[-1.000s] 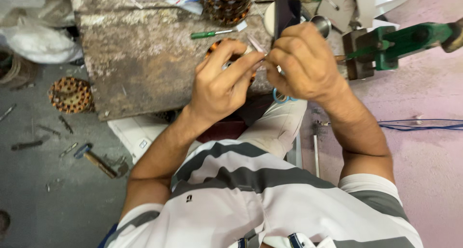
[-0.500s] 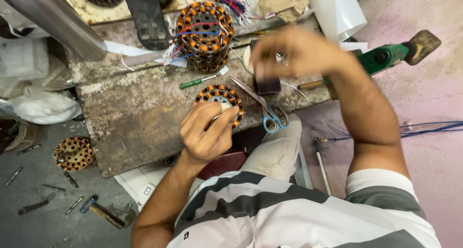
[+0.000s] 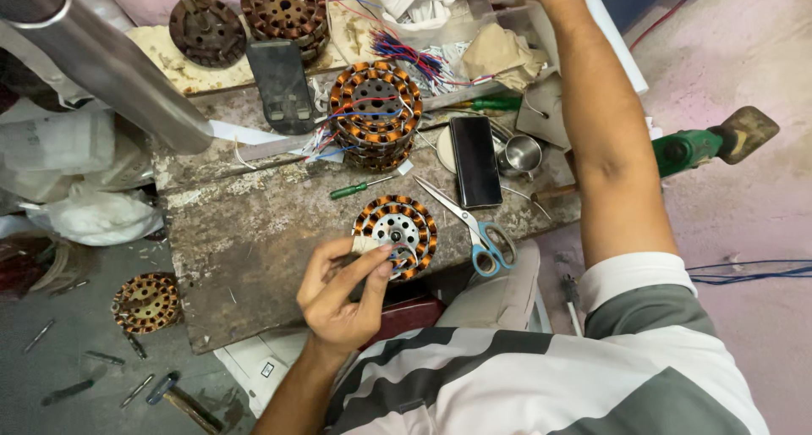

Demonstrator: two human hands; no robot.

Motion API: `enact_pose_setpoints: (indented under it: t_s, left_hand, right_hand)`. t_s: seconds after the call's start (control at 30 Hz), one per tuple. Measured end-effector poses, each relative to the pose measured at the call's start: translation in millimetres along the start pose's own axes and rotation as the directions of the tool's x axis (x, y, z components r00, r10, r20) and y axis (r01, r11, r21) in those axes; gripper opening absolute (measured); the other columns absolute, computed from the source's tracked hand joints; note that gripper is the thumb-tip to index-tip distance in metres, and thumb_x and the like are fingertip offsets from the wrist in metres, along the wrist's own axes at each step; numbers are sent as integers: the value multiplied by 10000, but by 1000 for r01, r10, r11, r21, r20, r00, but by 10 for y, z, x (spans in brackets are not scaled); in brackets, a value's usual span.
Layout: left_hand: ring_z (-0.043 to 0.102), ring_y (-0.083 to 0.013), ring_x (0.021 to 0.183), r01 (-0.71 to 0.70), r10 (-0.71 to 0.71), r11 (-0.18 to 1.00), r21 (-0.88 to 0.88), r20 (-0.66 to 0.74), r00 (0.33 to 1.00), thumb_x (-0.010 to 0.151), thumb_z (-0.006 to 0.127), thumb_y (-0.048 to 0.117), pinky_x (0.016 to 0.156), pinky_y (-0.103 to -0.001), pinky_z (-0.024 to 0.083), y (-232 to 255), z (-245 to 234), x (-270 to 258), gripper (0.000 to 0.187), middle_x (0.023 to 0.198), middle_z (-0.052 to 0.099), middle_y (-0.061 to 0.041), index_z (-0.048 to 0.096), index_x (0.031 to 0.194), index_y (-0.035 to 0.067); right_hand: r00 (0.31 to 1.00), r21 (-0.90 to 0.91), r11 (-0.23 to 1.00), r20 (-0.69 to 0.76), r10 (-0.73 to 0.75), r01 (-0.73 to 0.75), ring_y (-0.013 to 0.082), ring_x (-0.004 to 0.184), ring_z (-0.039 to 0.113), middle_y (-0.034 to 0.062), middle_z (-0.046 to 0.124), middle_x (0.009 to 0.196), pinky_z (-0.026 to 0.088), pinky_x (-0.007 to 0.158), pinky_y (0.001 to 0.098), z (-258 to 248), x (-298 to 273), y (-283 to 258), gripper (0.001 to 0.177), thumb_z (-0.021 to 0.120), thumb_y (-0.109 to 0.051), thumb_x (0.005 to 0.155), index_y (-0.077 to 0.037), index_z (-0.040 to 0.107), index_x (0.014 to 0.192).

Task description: The person winds copper wire around a motor stator, using scissors to cut the wire and tape to secure the connections. They repeatedly insert wires into slots, twist them, and wrap tape around the stator to hold the wiring in place.

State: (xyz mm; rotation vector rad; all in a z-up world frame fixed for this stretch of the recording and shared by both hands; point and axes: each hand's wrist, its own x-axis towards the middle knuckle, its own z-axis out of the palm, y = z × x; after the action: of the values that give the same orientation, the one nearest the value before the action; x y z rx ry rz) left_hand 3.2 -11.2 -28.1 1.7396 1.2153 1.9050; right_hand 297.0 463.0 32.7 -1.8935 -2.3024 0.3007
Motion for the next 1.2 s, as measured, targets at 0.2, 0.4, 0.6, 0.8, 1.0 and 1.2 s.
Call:
enact_pose_setpoints:
  t_s: [0.2, 0.4, 0.6, 0.8, 1.0, 1.2]
  left_hand:
    - [704, -200, 908, 6, -6, 1000, 7, 26, 1000, 898, 759, -11, 776, -282, 582, -46, 17, 15, 185, 1044, 665, -147, 756, 1083, -12]
    - [705, -186, 896, 26, -25, 1000, -9, 28, 999, 909, 750, -12, 774, -272, 575, -44, 31, -18, 173, 1026, 680, -140, 757, 1082, -13]
    - [697, -165, 828, 42, -43, 999, 33, 18, 999, 899, 756, 3, 703, -246, 564, -40, 17, -37, 169, 990, 687, -136, 761, 1066, -20]
    - [677, -155, 821, 12, -13, 999, 44, 9, 1000, 912, 749, 6, 690, -249, 539, -30, 7, -34, 160, 970, 682, -127, 755, 1070, -17]
    - [667, -139, 763, -8, 7, 998, 60, 21, 1000, 885, 760, 9, 623, -234, 518, -42, 12, -34, 164, 947, 685, -124, 763, 1048, -10]
    - [664, -139, 749, -2, 1, 998, 61, 16, 1000, 891, 766, 15, 627, -241, 515, -14, 4, -26, 159, 936, 688, -119, 763, 1049, -1]
  right_hand:
    - [999, 22, 1000, 37, 16, -17, 213, 646, 622, 141, 695, 835, 508, 568, 384, 68, 118, -61, 238, 743, -116, 899, -43, 699, 1122]
    - [998, 31, 1000, 61, 1, -3, 216, 598, 604, 145, 685, 801, 493, 526, 390, 224, 356, -111, 255, 750, -132, 878, -52, 692, 1113]
    - [998, 45, 999, 70, 2, -5, 218, 550, 586, 150, 674, 768, 478, 483, 395, 338, 482, -183, 272, 757, -148, 858, -61, 686, 1105]
    - [997, 53, 999, 74, -1, -3, 221, 502, 568, 155, 664, 735, 463, 441, 400, 336, 516, -262, 290, 764, -164, 837, -70, 679, 1097]
    - [972, 23, 1000, 235, -2, -4, 225, 467, 533, 176, 637, 703, 428, 406, 421, 293, 523, -272, 336, 788, -138, 811, -34, 677, 1111]
    - [980, 81, 997, 201, 1, -17, 225, 457, 542, 190, 621, 670, 427, 390, 433, 368, 571, -241, 391, 729, -10, 786, -21, 654, 1169]
